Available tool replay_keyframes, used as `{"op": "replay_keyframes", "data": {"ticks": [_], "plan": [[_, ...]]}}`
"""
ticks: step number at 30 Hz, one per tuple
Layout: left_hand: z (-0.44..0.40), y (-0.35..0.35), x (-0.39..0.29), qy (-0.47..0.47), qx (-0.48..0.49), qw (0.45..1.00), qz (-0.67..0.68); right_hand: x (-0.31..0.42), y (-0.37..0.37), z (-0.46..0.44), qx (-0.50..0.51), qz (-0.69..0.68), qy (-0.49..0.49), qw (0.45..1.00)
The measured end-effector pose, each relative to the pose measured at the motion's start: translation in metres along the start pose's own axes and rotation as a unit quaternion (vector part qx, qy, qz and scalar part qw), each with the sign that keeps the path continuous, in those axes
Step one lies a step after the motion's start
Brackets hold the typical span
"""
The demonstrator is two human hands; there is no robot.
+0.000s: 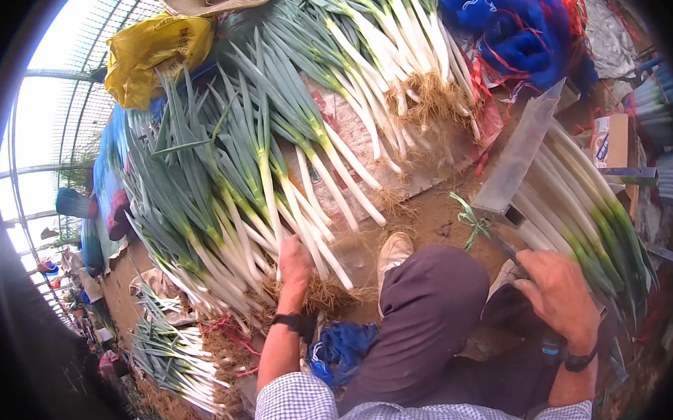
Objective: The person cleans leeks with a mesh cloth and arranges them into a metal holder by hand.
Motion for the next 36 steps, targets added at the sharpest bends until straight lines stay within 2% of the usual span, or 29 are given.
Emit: {"op": "replay_keyframes", "data": {"ticks": [1, 2, 6, 9, 12, 13, 16, 20, 23, 25, 26, 27, 31, 34, 36], "plan": [[-0.011, 0.018, -0.013, 0.013, 0.028, 0.997, 0.064, -0.001, 0.002, -0.001, 0.001, -0.003, -0.002, 1.0], [-0.03, 0.033, -0.056, -0.034, 0.078, 0.993, 0.077, -0.003, 0.003, -0.004, 0.002, -0.003, 0.0, 1.0], [-0.08, 0.1, -0.066, -0.152, 0.058, 0.972, 0.17, -0.009, 0.002, -0.007, 0.007, 0.0, 0.011, 1.0], [-0.099, 0.123, -0.061, -0.183, 0.073, 0.959, 0.202, -0.009, -0.002, -0.008, 0.024, -0.004, 0.03, 0.999], [-0.115, 0.131, -0.041, -0.207, 0.13, 0.934, 0.261, -0.007, -0.006, -0.007, 0.021, -0.008, 0.024, 0.999], [-0.1, 0.107, -0.057, -0.196, 0.105, 0.909, 0.353, -0.007, -0.006, -0.006, 0.013, -0.009, 0.021, 1.0], [-0.07, 0.071, -0.065, -0.216, -0.014, 0.918, 0.333, -0.008, -0.006, -0.003, 0.001, -0.008, 0.016, 1.0], [-0.046, 0.055, -0.016, -0.17, -0.049, 0.946, 0.27, -0.003, -0.004, -0.001, 0.003, -0.008, -0.005, 1.0], [-0.034, 0.047, -0.005, -0.179, -0.032, 0.949, 0.257, -0.001, -0.001, 0.001, 0.002, 0.002, -0.019, 1.0], [-0.027, 0.051, -0.011, -0.154, -0.047, 0.966, 0.203, -0.001, 0.0, 0.001, 0.003, 0.005, -0.02, 1.0], [-0.025, 0.052, -0.018, -0.141, -0.052, 0.973, 0.175, -0.002, 0.0, 0.001, 0.004, 0.004, -0.018, 1.0], [-0.028, 0.06, -0.018, -0.071, -0.087, 0.983, 0.146, -0.002, 0.001, 0.0, 0.006, 0.001, -0.014, 1.0], [-0.035, 0.056, -0.059, -0.023, -0.067, 0.994, 0.084, -0.005, 0.0, -0.001, 0.014, 0.0, 0.005, 1.0], [-0.04, 0.068, -0.066, 0.008, -0.02, 0.987, 0.156, -0.004, -0.002, -0.005, 0.022, -0.003, 0.011, 1.0], [-0.037, 0.078, -0.072, -0.012, 0.047, 0.985, 0.163, -0.003, -0.002, -0.006, 0.024, -0.008, 0.014, 1.0]]}}
Point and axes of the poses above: each hand's wrist, its own z-axis away from the middle knuckle, its own y-axis out of the palm, x = y × z, the point moved 2 cm from there along -z, towards the middle knuckle, and after that the axes turned 7 degrees about x, right-handed, at the moved point
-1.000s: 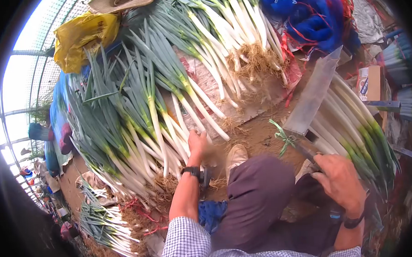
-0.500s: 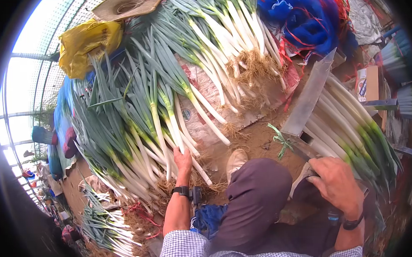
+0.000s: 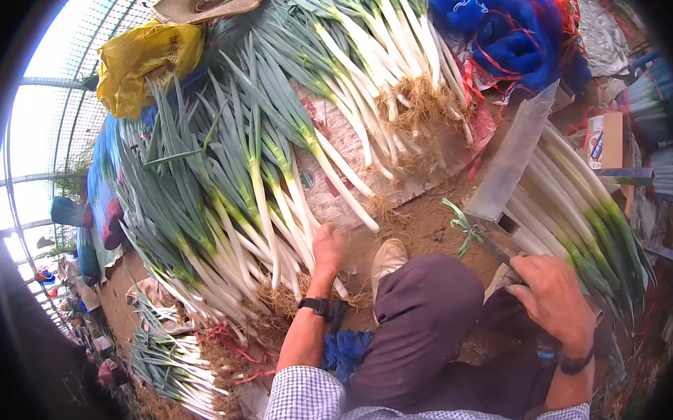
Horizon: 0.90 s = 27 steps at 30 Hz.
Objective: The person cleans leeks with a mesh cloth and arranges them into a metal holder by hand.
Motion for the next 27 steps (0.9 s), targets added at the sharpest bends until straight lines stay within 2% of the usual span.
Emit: {"op": "replay_keyframes", "data": {"ticks": [4, 7, 10, 11, 13, 14, 15, 16, 20, 21, 24, 27], "plan": [[0.016, 0.032, 0.001, -0.055, 0.075, 0.995, 0.022, 0.0, 0.004, -0.002, -0.017, -0.002, -0.012, 1.0], [0.029, 0.047, 0.0, -0.043, 0.146, 0.988, 0.002, 0.0, 0.002, -0.001, -0.008, 0.002, 0.0, 1.0], [0.04, 0.023, -0.005, -0.015, 0.117, 0.993, -0.004, 0.001, 0.003, -0.001, -0.014, 0.003, 0.0, 1.0], [0.042, 0.006, -0.006, -0.038, 0.045, 0.998, -0.005, 0.001, 0.002, -0.001, -0.017, 0.005, -0.003, 1.0], [0.034, -0.036, 0.003, -0.087, 0.011, 0.996, 0.002, 0.003, 0.002, 0.0, -0.018, 0.006, -0.007, 1.0], [0.031, -0.054, 0.013, -0.038, -0.064, 0.994, -0.076, 0.003, 0.002, 0.001, -0.017, 0.005, -0.009, 1.0], [0.028, -0.069, 0.026, -0.019, -0.128, 0.988, -0.081, 0.003, 0.002, 0.001, -0.016, 0.005, -0.01, 1.0], [0.023, -0.085, 0.038, -0.048, -0.137, 0.987, -0.063, 0.004, 0.002, 0.001, -0.018, 0.005, -0.012, 1.0], [0.026, -0.119, 0.079, -0.146, -0.158, 0.962, -0.165, 0.003, 0.003, 0.003, -0.021, 0.006, -0.014, 1.0], [0.026, -0.12, 0.09, -0.202, -0.1, 0.964, -0.14, 0.003, 0.004, 0.002, -0.021, 0.006, -0.014, 1.0], [0.026, -0.118, 0.112, -0.256, 0.034, 0.96, -0.104, 0.004, 0.002, 0.001, 0.001, 0.009, -0.002, 1.0], [0.036, -0.11, 0.103, -0.192, -0.021, 0.98, -0.042, 0.002, 0.004, 0.002, -0.007, 0.022, 0.001, 1.0]]}}
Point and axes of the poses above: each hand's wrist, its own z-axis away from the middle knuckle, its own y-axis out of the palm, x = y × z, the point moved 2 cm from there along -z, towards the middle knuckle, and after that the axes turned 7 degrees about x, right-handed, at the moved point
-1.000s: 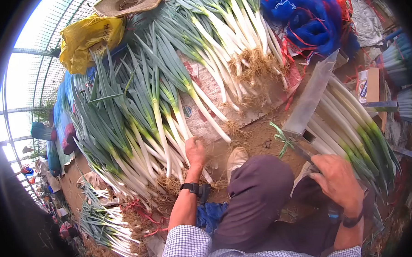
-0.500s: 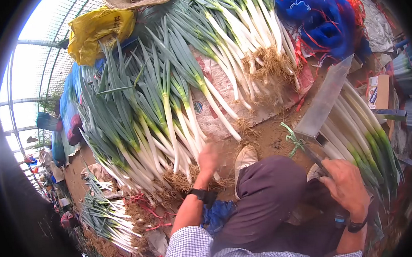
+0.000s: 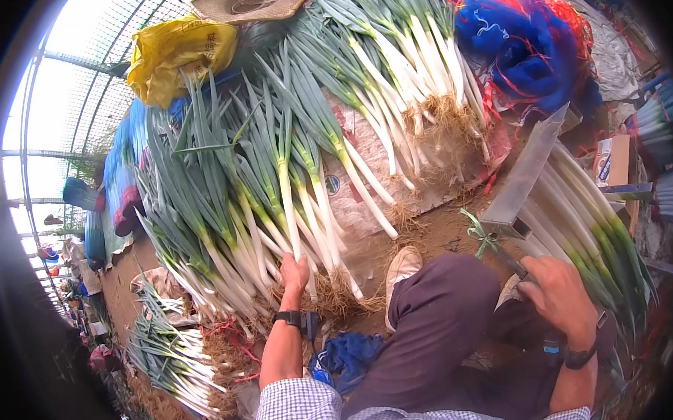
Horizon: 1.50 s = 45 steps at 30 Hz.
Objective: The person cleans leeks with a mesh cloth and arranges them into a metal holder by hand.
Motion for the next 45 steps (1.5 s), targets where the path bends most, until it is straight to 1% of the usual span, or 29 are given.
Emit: {"op": "replay_keyframes", "data": {"ticks": [1, 3, 4, 6, 9, 12, 16, 19, 20, 21, 22, 23, 25, 27, 29, 30, 31, 33, 34, 36, 37, 38, 39, 40, 41, 42, 43, 44, 45], "plan": [[0.004, -0.001, -0.005, 0.023, -0.006, 0.999, 0.035, -0.001, 0.001, 0.0, -0.003, -0.001, -0.003, 1.0], [0.013, -0.002, -0.015, 0.047, 0.062, 0.98, 0.181, -0.003, 0.003, 0.002, -0.012, -0.003, -0.01, 1.0], [0.033, -0.017, -0.038, 0.05, 0.088, 0.963, 0.249, -0.003, 0.003, 0.002, -0.006, 0.0, -0.007, 1.0], [0.068, -0.042, -0.074, 0.08, 0.127, 0.911, 0.383, -0.003, 0.002, 0.004, 0.002, 0.006, -0.003, 1.0], [0.128, -0.083, -0.11, 0.095, 0.204, 0.804, 0.55, -0.017, 0.016, 0.007, -0.072, 0.002, -0.063, 0.995], [0.179, -0.117, -0.122, 0.109, 0.227, 0.734, 0.631, -0.002, -0.007, 0.003, -0.043, -0.101, -0.126, 0.986], [0.242, -0.172, -0.118, 0.149, 0.243, 0.662, 0.693, 0.069, -0.049, 0.012, -0.08, -0.244, -0.139, 0.956], [0.287, -0.214, -0.111, 0.194, 0.244, 0.679, 0.664, 0.134, -0.051, 0.004, -0.043, -0.354, -0.233, 0.905], [0.299, -0.223, -0.107, 0.208, 0.245, 0.678, 0.662, 0.155, -0.038, -0.01, -0.023, -0.398, -0.261, 0.879], [0.311, -0.228, -0.102, 0.205, 0.249, 0.691, 0.647, 0.182, -0.024, -0.018, 0.015, -0.468, -0.276, 0.839], [0.322, -0.233, -0.095, 0.201, 0.251, 0.705, 0.632, 0.208, -0.005, -0.031, 0.026, -0.497, -0.287, 0.819], [0.333, -0.237, -0.09, 0.195, 0.254, 0.72, 0.616, 0.229, 0.025, -0.052, 0.059, -0.555, -0.273, 0.784], [0.364, -0.24, -0.086, 0.162, 0.258, 0.763, 0.57, 0.267, 0.063, -0.074, 0.119, -0.539, -0.215, 0.806], [0.393, -0.233, -0.077, 0.176, 0.291, 0.816, 0.467, 0.287, 0.097, -0.093, 0.175, -0.643, -0.22, 0.713], [0.424, -0.215, -0.067, 0.184, 0.305, 0.836, 0.417, 0.3, 0.102, -0.098, 0.154, -0.732, -0.123, 0.652], [0.436, -0.208, -0.061, 0.188, 0.305, 0.862, 0.359, 0.305, 0.099, -0.096, 0.137, -0.789, -0.083, 0.594], [0.444, -0.198, -0.055, 0.26, 0.191, 0.909, 0.264, 0.303, 0.1, -0.098, 0.132, -0.816, -0.094, 0.555], [0.455, -0.193, -0.046, 0.262, 0.164, 0.938, 0.157, 0.293, 0.096, -0.108, 0.114, -0.865, -0.117, 0.475], [0.458, -0.188, -0.041, 0.249, 0.174, 0.942, 0.139, 0.284, 0.085, -0.109, 0.133, -0.839, -0.203, 0.487], [0.453, -0.175, -0.033, 0.236, 0.194, 0.948, 0.094, 0.269, 0.059, -0.104, 0.122, -0.844, -0.239, 0.464], [0.448, -0.166, -0.026, 0.276, 0.174, 0.94, 0.101, 0.263, 0.039, -0.09, 0.111, -0.847, -0.259, 0.451], [0.44, -0.154, -0.019, 0.318, 0.157, 0.929, 0.107, 0.259, 0.021, -0.073, 0.031, -0.801, -0.323, 0.503], [0.435, -0.147, -0.019, 0.361, 0.142, 0.915, 0.112, 0.248, 0.005, -0.072, 0.072, -0.848, -0.292, 0.437], [0.434, -0.146, -0.027, 0.425, 0.078, 0.895, 0.108, 0.236, -0.01, -0.064, 0.054, -0.834, -0.32, 0.446], [0.424, -0.142, -0.03, 0.418, 0.122, 0.891, 0.128, 0.223, -0.024, -0.055, 0.037, -0.819, -0.347, 0.456], [0.409, -0.139, -0.031, 0.409, 0.167, 0.885, 0.145, 0.208, -0.036, -0.049, 0.045, -0.82, -0.369, 0.436], [0.399, -0.139, -0.039, 0.399, 0.211, 0.878, 0.159, 0.196, -0.052, -0.027, 0.027, -0.812, -0.388, 0.434], [0.394, -0.141, -0.049, 0.421, 0.204, 0.866, 0.177, 0.18, -0.064, -0.009, 0.008, -0.813, -0.394, 0.429], [0.396, -0.152, -0.067, 0.362, 0.225, 0.897, 0.115, 0.163, -0.074, 0.006, -0.01, -0.813, -0.399, 0.424]]}}
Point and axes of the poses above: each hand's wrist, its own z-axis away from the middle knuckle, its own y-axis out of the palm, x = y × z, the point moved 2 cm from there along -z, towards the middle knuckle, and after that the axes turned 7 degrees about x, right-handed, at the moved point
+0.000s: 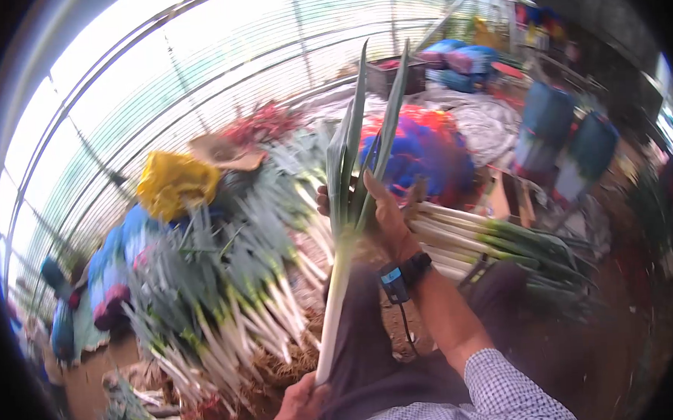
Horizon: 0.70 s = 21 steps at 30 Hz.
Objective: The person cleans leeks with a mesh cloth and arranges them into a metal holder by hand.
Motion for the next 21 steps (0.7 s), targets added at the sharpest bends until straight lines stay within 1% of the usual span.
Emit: {"op": "replay_keyframes", "data": {"ticks": [1, 2, 3, 4, 5, 6, 7, 8, 9, 11, 13, 14, 16, 17, 20, 21], "plan": [[-0.009, -0.008, -0.009, -0.017, 0.028, 0.999, -0.003, 0.024, -0.006, 0.011, -0.007, 0.043, -0.021, 0.999], [-0.019, -0.012, -0.016, -0.036, 0.056, 0.998, -0.006, 0.046, -0.009, 0.025, -0.012, 0.047, -0.037, 0.998], [-0.032, -0.011, -0.021, -0.052, 0.022, 0.997, -0.047, 0.067, -0.011, 0.04, -0.017, 0.051, -0.053, 0.997], [-0.046, -0.014, -0.025, 0.006, 0.021, 0.991, -0.132, 0.088, -0.012, 0.054, -0.02, 0.056, -0.069, 0.996], [-0.056, -0.013, -0.034, 0.056, -0.002, 0.985, -0.165, 0.108, -0.018, 0.069, -0.022, 0.069, -0.09, 0.993], [-0.066, -0.011, -0.049, 0.11, -0.025, 0.974, -0.195, 0.125, -0.021, 0.087, -0.051, 0.092, -0.118, 0.987], [-0.081, -0.008, -0.051, 0.159, -0.049, 0.969, -0.183, 0.141, -0.021, 0.107, -0.081, 0.116, -0.147, 0.979], [-0.095, -0.008, -0.053, 0.157, -0.047, 0.965, -0.203, 0.157, -0.021, 0.125, -0.109, 0.138, -0.176, 0.969], [-0.109, -0.008, -0.058, 0.198, -0.071, 0.95, -0.231, 0.175, -0.043, 0.143, -0.135, 0.151, -0.208, 0.957], [-0.136, -0.01, -0.063, 0.283, -0.13, 0.912, -0.266, 0.2, -0.05, 0.172, -0.102, 0.165, -0.282, 0.94], [-0.151, -0.012, -0.088, 0.275, -0.136, 0.904, -0.298, 0.211, -0.046, 0.199, -0.078, 0.177, -0.337, 0.922], [-0.161, -0.011, -0.093, 0.272, -0.148, 0.899, -0.31, 0.219, -0.05, 0.211, -0.073, 0.171, -0.345, 0.92], [-0.178, -0.005, -0.102, 0.303, -0.183, 0.888, -0.292, 0.232, -0.058, 0.236, -0.062, 0.157, -0.36, 0.918], [-0.185, -0.001, -0.107, 0.275, -0.189, 0.892, -0.304, 0.232, -0.063, 0.252, -0.105, 0.146, -0.391, 0.903], [-0.205, 0.019, -0.113, 0.288, -0.202, 0.898, -0.263, 0.242, -0.067, 0.286, -0.133, 0.11, -0.44, 0.881], [-0.206, 0.026, -0.124, 0.313, -0.196, 0.894, -0.254, 0.246, -0.068, 0.297, -0.151, 0.113, -0.452, 0.872]]}}
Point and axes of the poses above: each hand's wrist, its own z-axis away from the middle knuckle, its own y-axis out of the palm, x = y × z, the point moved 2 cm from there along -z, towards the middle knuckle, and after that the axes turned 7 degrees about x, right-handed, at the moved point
